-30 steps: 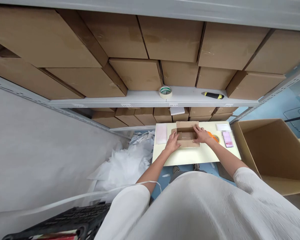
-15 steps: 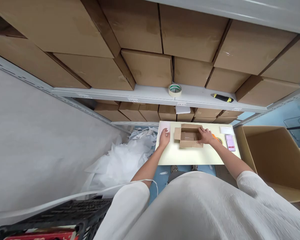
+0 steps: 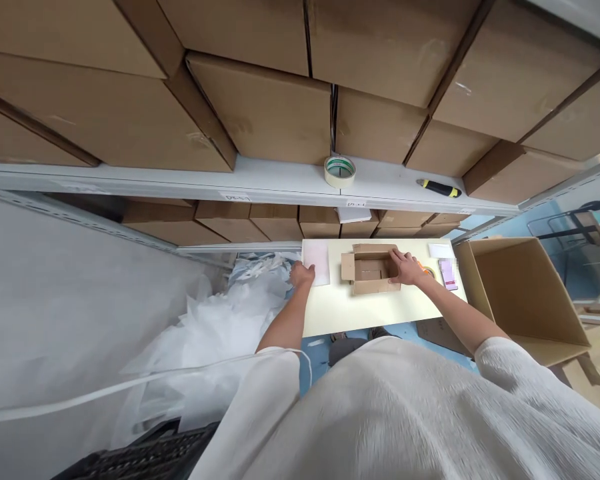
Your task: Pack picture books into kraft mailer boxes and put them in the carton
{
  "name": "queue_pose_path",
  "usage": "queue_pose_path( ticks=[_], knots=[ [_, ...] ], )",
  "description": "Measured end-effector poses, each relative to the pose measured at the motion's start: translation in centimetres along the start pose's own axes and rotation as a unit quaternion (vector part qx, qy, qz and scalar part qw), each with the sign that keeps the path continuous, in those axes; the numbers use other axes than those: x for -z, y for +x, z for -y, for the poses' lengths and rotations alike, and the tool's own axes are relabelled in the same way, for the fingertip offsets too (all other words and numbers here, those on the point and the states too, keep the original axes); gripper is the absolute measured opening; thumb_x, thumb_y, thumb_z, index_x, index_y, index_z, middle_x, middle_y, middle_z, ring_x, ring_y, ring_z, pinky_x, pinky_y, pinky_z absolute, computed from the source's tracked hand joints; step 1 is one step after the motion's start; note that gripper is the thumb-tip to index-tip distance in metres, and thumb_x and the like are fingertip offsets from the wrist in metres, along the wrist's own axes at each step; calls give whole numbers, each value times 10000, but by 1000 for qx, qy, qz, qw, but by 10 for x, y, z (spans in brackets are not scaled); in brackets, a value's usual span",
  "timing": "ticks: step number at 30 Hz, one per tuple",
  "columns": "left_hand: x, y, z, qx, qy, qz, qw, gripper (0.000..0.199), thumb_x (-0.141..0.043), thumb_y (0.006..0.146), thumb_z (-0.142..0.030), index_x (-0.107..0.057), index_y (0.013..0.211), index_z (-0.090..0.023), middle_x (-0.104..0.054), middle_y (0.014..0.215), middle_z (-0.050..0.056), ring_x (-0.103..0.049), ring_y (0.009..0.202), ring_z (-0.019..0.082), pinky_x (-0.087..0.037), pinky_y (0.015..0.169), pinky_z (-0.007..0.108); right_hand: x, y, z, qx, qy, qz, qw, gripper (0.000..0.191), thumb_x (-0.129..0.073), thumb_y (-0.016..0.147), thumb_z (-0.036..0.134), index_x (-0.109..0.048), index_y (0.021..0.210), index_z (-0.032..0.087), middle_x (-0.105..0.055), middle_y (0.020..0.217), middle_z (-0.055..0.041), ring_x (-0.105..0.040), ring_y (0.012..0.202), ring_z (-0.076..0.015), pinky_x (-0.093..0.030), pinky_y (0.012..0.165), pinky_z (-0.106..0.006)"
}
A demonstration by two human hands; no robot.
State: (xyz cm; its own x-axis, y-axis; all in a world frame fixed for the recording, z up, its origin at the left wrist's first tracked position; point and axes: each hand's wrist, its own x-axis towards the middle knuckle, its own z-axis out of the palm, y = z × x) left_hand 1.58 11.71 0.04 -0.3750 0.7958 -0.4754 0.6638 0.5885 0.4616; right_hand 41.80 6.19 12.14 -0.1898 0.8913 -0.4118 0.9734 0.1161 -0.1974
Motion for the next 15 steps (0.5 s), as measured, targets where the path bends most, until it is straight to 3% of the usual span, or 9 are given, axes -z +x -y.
queue_pose_path(
  ticks=[4,9,12,15],
  knots=[
    [-4,1,-9,44,28,-16,999,457,-753,918,-350,-607,1309,-164,-644,1430,250,-620,1348,414,-463,1118,552,0,0,0,-2,7,-1,1000,1225,-848,748,683,-240,1748,322,-235,1818,-98,-412,1438,-492,-377,1183,-647],
    [-3,-3,-17,31,48,-9,998,302,-724,926,-286,-677,1199,-165,-657,1397,247,-607,1360,424,-449,1126,560,0,0,2,-2,5,-5,1000,1212,-861,749,644,-250,1745,324,-238,1817,-95,-423,1424,-488,-387,1176,-637],
    [-3,-5,-18,35,35,-11,999,313,-727,920,-275,-664,1209,-172,-631,1448,242,-582,1393,430,-449,1131,564,1,-1,3,1,-7,-4,1000,1196,-852,762,625,-238,1745,328,-234,1819,-89,-427,1417,-473,-394,1174,-629],
    [-3,-6,-17,34,6,12,999,336,-727,926,-251,-624,1238,-178,-694,1363,208,-624,1348,406,-444,1134,578,3,-2,4,1,-21,1,1000,1202,-859,768,589,-217,1749,321,-230,1820,-92,-434,1406,-474,-403,1161,-626]
  ],
)
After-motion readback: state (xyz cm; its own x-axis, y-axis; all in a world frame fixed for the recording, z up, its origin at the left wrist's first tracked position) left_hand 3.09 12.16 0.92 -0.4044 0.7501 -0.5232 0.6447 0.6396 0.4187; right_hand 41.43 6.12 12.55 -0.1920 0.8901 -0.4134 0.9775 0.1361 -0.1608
